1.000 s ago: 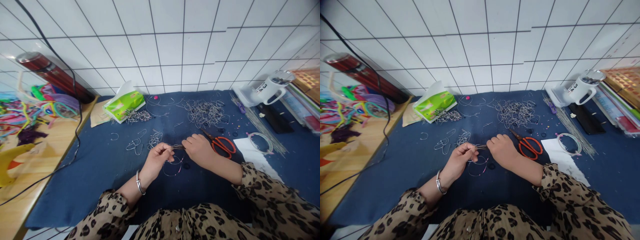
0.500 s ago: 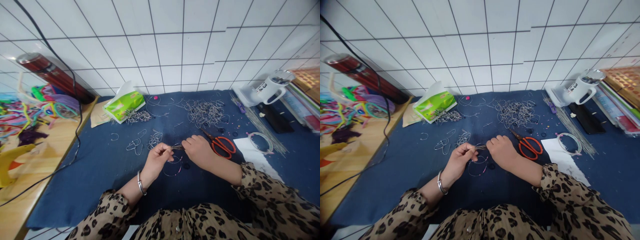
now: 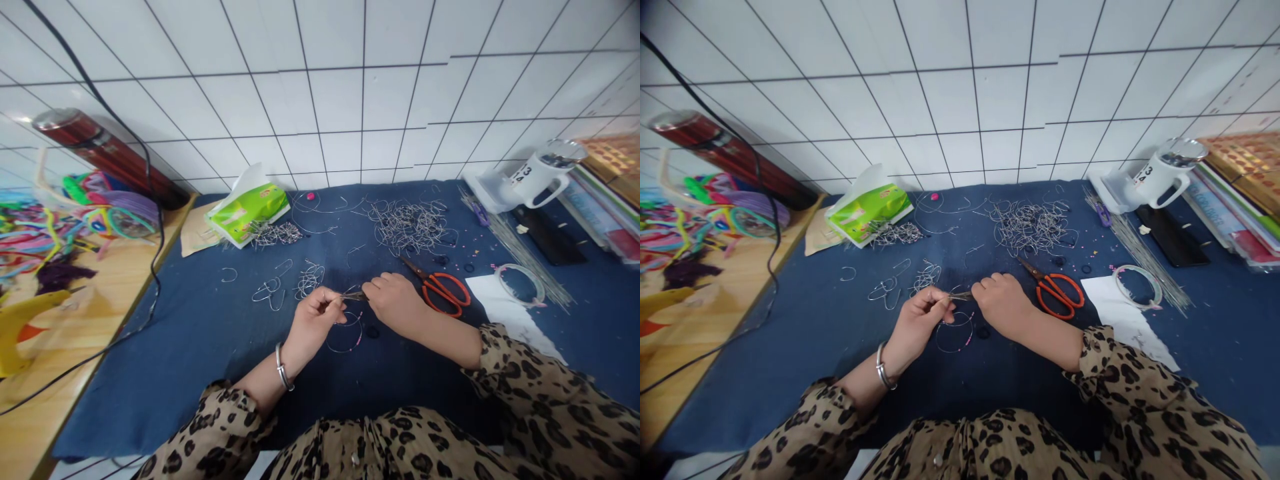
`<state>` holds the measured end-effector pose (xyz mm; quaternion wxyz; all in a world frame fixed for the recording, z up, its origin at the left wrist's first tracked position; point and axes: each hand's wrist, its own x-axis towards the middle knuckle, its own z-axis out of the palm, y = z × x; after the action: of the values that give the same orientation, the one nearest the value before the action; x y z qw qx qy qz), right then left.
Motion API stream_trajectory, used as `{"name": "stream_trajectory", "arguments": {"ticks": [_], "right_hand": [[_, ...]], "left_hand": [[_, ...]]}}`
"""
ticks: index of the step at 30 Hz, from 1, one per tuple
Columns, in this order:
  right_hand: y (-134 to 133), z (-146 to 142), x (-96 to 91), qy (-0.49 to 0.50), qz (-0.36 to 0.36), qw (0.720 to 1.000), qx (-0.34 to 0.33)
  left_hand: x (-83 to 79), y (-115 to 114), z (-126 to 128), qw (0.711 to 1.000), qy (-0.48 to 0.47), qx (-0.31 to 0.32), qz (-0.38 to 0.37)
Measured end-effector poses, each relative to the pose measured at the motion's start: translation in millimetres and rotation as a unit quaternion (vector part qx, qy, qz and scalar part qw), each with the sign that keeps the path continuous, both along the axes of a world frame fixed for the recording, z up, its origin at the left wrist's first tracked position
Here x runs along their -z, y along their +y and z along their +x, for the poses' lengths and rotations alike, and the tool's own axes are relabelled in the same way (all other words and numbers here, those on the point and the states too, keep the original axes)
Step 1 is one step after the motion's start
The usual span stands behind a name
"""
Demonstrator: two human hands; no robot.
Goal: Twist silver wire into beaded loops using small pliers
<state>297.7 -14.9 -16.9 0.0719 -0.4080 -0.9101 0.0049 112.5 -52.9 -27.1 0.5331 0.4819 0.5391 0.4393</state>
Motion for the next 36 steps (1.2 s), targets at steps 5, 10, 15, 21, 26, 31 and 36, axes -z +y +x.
{"name": "stream_trajectory", "arguments": {"ticks": [5, 10, 15, 21, 26, 31, 36], "right_hand": [[0.3, -0.2, 1.1, -0.001, -0.006, 1.0, 0.001], [1.1, -1.1, 0.6, -0.001, -0.025, 1.0, 0.003], [2.6, -0.4, -0.8, 0.007, -0.062, 0.998, 0.001], [4.8, 2.0, -1.5, -0.002, -0.097, 0.995, 0.001], [6.2, 3.8, -1.2, -0.004, -0.109, 0.994, -0.004], [7.5, 4.4, -1.3, -0.012, -0.117, 0.993, -0.005], [9.6, 3.7, -2.0, -0.027, -0.122, 0.992, -0.003]], "left_hand": [[-0.4, -0.7, 0.6, 1.0, 0.008, -0.001, 0.001], [-1.4, -0.6, 0.0, 1.0, 0.01, 0.004, 0.001], [-1.2, -0.2, -0.9, 1.0, 0.018, 0.011, 0.005], [-1.8, 0.1, -1.2, 0.999, 0.027, 0.021, 0.007], [-1.2, 0.1, -2.8, 0.998, 0.045, 0.038, 0.01], [2.0, 0.7, -5.0, 0.997, 0.055, 0.048, 0.019], [3.6, 3.3, -6.2, 0.997, 0.056, 0.056, 0.022]]}}
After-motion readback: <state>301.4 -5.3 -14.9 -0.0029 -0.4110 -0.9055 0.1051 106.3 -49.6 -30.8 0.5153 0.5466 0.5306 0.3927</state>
